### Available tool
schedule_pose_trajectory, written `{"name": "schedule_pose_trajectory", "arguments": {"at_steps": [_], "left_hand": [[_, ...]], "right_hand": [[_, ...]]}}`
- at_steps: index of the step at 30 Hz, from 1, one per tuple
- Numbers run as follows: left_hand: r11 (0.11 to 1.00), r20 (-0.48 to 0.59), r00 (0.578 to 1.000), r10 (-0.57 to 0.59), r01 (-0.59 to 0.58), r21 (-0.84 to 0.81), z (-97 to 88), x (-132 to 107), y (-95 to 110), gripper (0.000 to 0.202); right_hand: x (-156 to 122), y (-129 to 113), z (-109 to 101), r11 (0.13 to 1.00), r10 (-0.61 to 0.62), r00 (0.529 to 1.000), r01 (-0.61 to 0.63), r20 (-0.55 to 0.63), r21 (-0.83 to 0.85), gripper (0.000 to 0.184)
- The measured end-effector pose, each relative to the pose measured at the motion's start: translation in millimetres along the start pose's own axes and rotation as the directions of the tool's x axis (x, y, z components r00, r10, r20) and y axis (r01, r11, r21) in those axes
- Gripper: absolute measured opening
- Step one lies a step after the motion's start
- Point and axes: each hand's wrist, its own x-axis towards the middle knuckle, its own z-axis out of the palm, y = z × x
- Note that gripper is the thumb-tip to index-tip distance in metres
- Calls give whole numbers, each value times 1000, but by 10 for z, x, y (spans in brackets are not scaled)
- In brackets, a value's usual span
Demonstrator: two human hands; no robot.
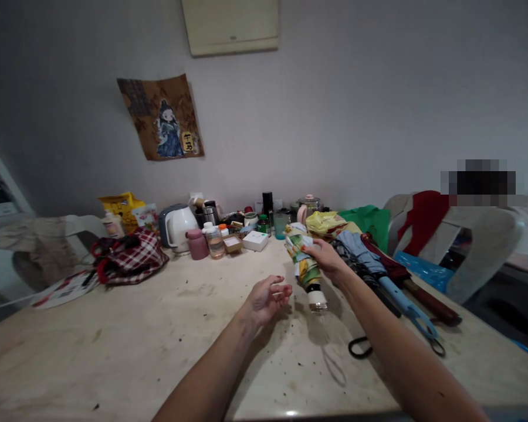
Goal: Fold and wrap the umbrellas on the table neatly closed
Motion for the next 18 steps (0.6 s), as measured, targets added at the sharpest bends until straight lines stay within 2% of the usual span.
{"name": "schedule_pose_trajectory", "arguments": {"at_steps": [3,5,8,10,12,14,16,18], "left_hand": [[1000,4,1000,15,-15,18,0,-38,13,10],[998,20,999,32,-33,46,3,-55,7,12],[992,29,998,62,-64,107,14,-38,-27,16],[972,19,993,117,-119,201,21,-6,-66,16],[897,24,969,245,-236,374,20,17,-122,15],[735,112,904,412,-403,545,4,12,-195,19],[473,318,791,523,-580,663,-28,-18,-274,25],[164,550,694,465,-678,716,-67,-51,-334,25]], "right_hand": [[124,96,-214,958,-5,987,-42,-162,-285,54],[144,127,-303,888,-10,977,-89,-212,-451,58],[105,115,-346,779,-36,969,-126,-244,-614,57],[53,79,-321,659,-119,963,-105,-241,-745,50],[-8,42,-262,477,-235,953,-59,-192,-877,43],[-74,17,-174,308,-333,937,6,-101,-951,39],[-140,7,-64,227,-401,916,107,7,-968,33],[-202,8,58,186,-466,876,235,125,-954,29]]}}
